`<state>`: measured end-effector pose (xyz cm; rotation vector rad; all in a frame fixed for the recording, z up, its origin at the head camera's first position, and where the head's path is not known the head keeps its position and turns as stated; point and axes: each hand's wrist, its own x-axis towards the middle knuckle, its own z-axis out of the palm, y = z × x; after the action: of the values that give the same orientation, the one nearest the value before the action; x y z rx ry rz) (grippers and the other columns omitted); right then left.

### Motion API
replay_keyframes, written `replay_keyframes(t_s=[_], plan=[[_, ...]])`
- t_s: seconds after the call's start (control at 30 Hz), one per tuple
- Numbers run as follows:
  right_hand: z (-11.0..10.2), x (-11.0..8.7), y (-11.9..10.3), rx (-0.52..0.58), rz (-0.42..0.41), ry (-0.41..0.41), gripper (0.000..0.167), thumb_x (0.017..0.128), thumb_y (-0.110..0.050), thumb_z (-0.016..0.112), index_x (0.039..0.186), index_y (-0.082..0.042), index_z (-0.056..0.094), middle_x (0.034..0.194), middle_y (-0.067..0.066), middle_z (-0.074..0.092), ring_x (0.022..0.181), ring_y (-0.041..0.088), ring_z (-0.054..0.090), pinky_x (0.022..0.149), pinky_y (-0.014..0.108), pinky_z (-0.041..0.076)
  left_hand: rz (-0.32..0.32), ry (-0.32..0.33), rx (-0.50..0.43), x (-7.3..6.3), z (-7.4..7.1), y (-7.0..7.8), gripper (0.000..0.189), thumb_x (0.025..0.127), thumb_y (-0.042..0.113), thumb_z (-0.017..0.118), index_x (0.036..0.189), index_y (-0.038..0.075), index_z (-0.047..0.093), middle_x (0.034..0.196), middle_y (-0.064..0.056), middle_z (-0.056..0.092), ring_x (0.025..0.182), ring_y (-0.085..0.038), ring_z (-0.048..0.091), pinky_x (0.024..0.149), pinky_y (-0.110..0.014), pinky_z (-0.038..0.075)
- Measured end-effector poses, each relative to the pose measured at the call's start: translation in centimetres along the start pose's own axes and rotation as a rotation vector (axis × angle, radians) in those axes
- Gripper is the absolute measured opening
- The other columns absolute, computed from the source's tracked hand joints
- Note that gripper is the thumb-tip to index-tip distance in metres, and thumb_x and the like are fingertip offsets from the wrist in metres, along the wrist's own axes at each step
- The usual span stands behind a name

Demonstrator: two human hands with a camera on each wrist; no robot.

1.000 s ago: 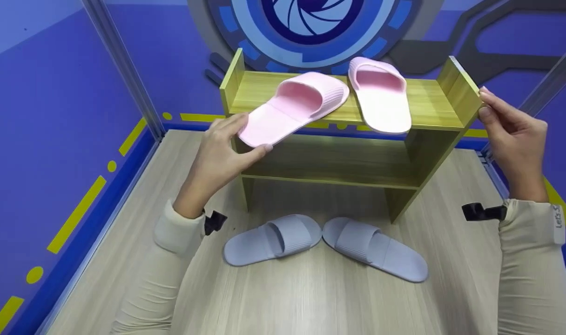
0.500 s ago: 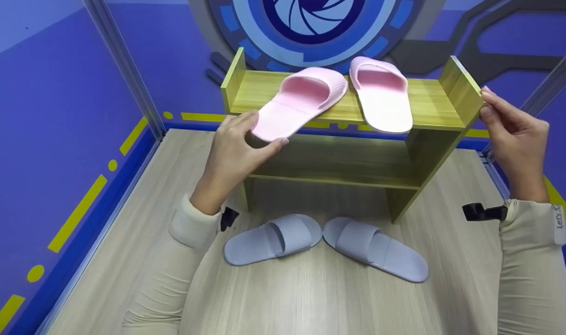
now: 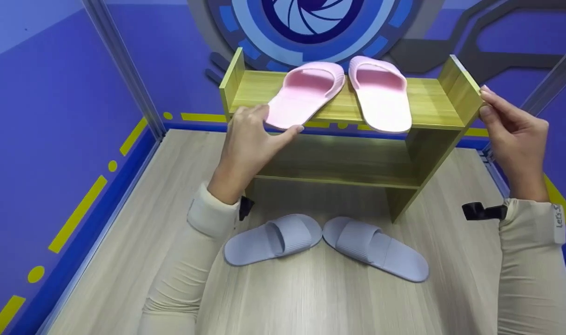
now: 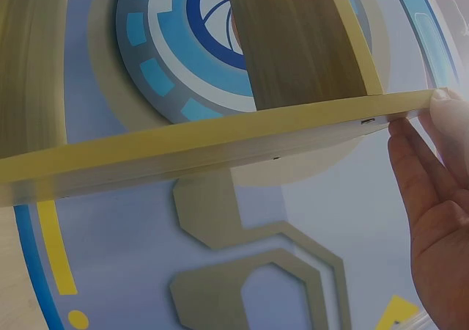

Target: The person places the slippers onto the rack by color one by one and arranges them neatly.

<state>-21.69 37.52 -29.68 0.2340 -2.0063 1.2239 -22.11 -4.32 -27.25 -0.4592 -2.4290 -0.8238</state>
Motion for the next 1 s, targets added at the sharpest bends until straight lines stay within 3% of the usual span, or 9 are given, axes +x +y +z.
replay_keyframes(t_s=[0.3, 0.5, 0.63, 0.83, 1.0], plan=[[0.0, 0.1, 0.0, 0.019, -0.009, -0.001, 0.029, 0.091, -0.003, 0.062, 0.119, -0.006, 0.067, 0.128, 0.005, 0.063, 0.108, 0.001, 0.065, 0.084, 0.008, 0.049, 0.034, -0.019, 0.045, 0.7, 0.9, 0.3, 0.059, 0.080, 0.049, 0.074, 0.104, -0.005, 0.068, 0.098, -0.015, 0.071, 0.084, -0.026, 0.059, 0.079, -0.037, 0.043], [0.0, 0.1, -0.1, 0.032, -0.009, -0.002, 0.029, 0.091, -0.002, 0.062, 0.119, -0.005, 0.067, 0.128, 0.006, 0.063, 0.107, 0.002, 0.065, 0.084, 0.009, 0.049, 0.040, -0.068, 0.009, 0.7, 1.1, 0.1, 0.058, 0.083, 0.044, 0.072, 0.115, -0.003, 0.065, 0.113, -0.015, 0.069, 0.097, -0.026, 0.059, 0.086, -0.039, 0.042], [0.0, 0.1, -0.1, 0.042, -0.009, 0.003, 0.029, 0.090, -0.002, 0.062, 0.118, -0.005, 0.067, 0.127, 0.006, 0.063, 0.108, 0.003, 0.065, 0.084, 0.009, 0.049, 0.019, -0.121, -0.068, 0.5, 0.7, -0.3, 0.053, 0.085, 0.039, 0.071, 0.121, 0.001, 0.064, 0.124, -0.011, 0.066, 0.102, -0.026, 0.056, 0.087, -0.038, 0.044], [0.0, 0.1, 0.0, 0.045, -0.003, 0.007, 0.029, 0.090, -0.001, 0.063, 0.118, -0.005, 0.067, 0.127, 0.006, 0.064, 0.111, 0.005, 0.064, 0.085, 0.009, 0.049, -0.072, -0.222, -0.162, 0.3, -0.3, -1.0, 0.052, 0.088, 0.033, 0.066, 0.131, 0.006, 0.059, 0.139, -0.008, 0.056, 0.118, -0.026, 0.052, 0.099, -0.039, 0.044], [0.0, 0.1, 0.0, 0.040, -0.002, 0.008, 0.029, 0.090, -0.002, 0.063, 0.118, -0.005, 0.068, 0.127, 0.006, 0.064, 0.111, 0.004, 0.064, 0.085, 0.009, 0.049, -0.080, -0.209, -0.200, 0.2, -0.2, -1.3, 0.050, 0.088, 0.028, 0.065, 0.133, 0.006, 0.058, 0.137, -0.009, 0.057, 0.115, -0.025, 0.053, 0.096, -0.036, 0.047]])
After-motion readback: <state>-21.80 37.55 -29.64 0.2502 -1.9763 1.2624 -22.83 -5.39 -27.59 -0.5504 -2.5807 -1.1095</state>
